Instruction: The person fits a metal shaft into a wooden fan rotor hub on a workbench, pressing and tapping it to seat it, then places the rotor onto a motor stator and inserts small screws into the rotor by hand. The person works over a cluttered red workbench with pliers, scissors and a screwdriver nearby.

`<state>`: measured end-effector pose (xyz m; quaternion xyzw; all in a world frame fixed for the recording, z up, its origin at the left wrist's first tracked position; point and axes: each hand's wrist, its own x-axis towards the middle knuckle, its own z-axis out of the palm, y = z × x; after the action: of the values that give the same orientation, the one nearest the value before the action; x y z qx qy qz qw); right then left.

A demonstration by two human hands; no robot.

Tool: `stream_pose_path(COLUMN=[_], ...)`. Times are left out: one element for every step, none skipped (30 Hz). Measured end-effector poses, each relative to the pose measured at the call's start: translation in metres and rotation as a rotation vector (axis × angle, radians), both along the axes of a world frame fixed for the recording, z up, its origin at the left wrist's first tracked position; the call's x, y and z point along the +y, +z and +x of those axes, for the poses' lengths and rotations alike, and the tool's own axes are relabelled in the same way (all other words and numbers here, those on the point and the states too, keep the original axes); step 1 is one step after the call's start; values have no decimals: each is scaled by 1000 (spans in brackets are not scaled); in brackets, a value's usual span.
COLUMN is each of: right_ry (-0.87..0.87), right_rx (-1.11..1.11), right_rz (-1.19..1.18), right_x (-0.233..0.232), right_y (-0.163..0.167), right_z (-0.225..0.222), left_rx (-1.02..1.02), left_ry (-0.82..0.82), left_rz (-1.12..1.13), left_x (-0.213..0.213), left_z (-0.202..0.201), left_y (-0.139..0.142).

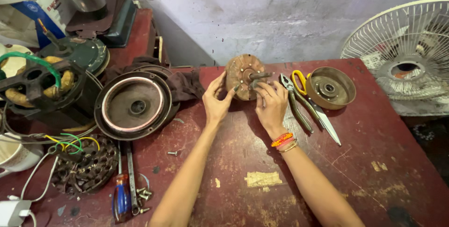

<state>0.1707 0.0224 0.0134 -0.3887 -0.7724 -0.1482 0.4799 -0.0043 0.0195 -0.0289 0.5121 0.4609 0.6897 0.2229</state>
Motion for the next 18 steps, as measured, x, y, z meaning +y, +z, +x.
stream_pose_path(right_ry=[53,109,163,198,230,261,242,224,208,169,134,99,147,194,237,236,235,239], right_rx=[45,90,135,139,144,150,185,217,247,294,340,381,320,258,198,218,238,259], right_rz=[-39,-79,-120,-130,-140,-150,-179,-209,-238,-336,-433,-529,-406,-285,-165,-189,-214,-237], right_x=[0,0,1,1,1,2,3,5,6,5,5,5,3,1,-1,-1,-1,-1], right_y=[-1,-4,-7,-11,-14,-17,-19,-20,-20,-20,-19,-18,-17,-17,-17,-16,-15,-14], right_z=[0,-2,-2,-3,-5,-5,-5,-3,-2,-1,0,1,1,-1,-2,-3,-3,-5], left_rx=[-114,-227,-341,-384,-426,-467,-541,-617,-695,-694,-692,-693,-678,-663,-646,-641,-637,-631], left_ry=[-25,-48,-72,-100,-130,-160,-199,-236,-271,-313,-351,-390,-413,-437,-462,-471,-479,-482], left_rz=[-19,-38,-59,-32,-6,19,-25,-68,-111,-145,-176,-205,-186,-169,-155,-156,-157,-155], left_x=[1,2,4,6,10,13,16,19,21,22,22,22,22,22,22,21,21,21], left_z=[6,11,14,15,15,14,11,8,6,5,4,5,5,6,7,7,8,7], left_y=[-1,-3,-6,-9,-11,-14,-17,-19,-21,-24,-24,-25,-25,-26,-27,-27,-27,-26])
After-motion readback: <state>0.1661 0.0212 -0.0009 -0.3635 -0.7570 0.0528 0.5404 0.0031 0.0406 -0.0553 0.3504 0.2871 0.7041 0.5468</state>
